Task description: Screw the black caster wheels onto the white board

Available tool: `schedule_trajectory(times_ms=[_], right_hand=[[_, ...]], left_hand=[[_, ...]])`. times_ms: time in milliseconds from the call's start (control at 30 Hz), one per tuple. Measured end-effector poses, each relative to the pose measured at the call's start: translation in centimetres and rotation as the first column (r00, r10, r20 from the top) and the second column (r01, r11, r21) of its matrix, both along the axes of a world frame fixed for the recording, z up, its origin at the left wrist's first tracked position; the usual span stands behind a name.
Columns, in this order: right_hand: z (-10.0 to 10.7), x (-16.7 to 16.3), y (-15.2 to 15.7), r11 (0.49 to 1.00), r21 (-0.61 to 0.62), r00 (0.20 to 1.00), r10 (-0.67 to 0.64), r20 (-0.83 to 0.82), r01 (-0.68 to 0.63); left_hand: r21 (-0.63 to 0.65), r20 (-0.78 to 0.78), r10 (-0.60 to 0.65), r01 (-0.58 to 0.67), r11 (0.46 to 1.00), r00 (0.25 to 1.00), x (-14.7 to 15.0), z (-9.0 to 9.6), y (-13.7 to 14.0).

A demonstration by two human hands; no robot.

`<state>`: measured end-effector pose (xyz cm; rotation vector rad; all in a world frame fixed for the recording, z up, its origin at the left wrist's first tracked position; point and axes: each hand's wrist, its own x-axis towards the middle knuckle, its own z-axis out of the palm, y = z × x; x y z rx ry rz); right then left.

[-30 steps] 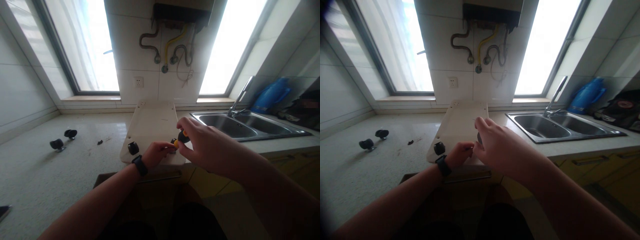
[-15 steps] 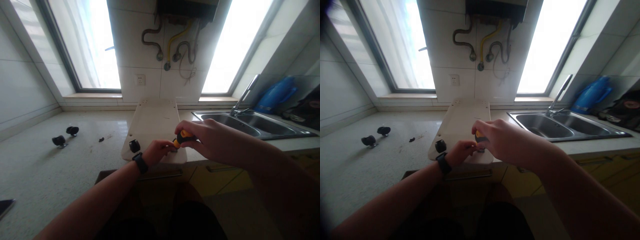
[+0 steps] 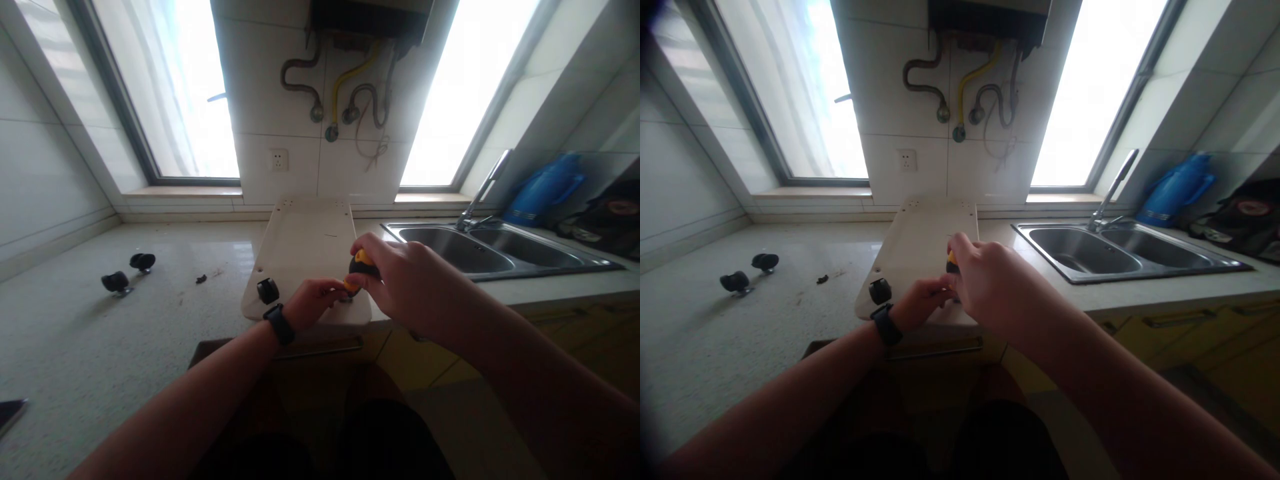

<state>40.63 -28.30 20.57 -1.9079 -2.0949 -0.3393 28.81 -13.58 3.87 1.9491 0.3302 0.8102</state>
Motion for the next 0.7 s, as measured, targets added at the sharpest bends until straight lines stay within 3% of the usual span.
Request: schedule_trajectory(times_ms=[267, 433, 567, 700], right_hand=[[-0.6, 0.4, 0.6, 0.996, 0.053, 0.998, 0.066, -0.015, -0.065], [-0.4, 0.7, 0.9, 0.989, 0.068, 0.985, 0.136, -0.106, -0.129], [0.4, 1.0, -0.2, 0.972, 0.205, 0.986, 0.134, -0.096, -0.112], [1.5, 2.7, -0.9, 0.918, 0.395, 0.988, 0.045, -0.148, 0.017]], left_hand=[[0.136, 0.163, -0.009, -0.014, 0.991, 0.987, 0.4, -0.3, 0.4], [0.124, 0.101, 0.052, -0.064, 0.99, 0.994, 0.5, -0.4, 0.6], [0.104, 0.072, 0.069, -0.077, 0.992, 0.995, 0.2, -0.3, 0.6], [0.132, 0.035, 0.063, -0.067, 0.989, 0.997, 0.0, -0.2, 0.5]])
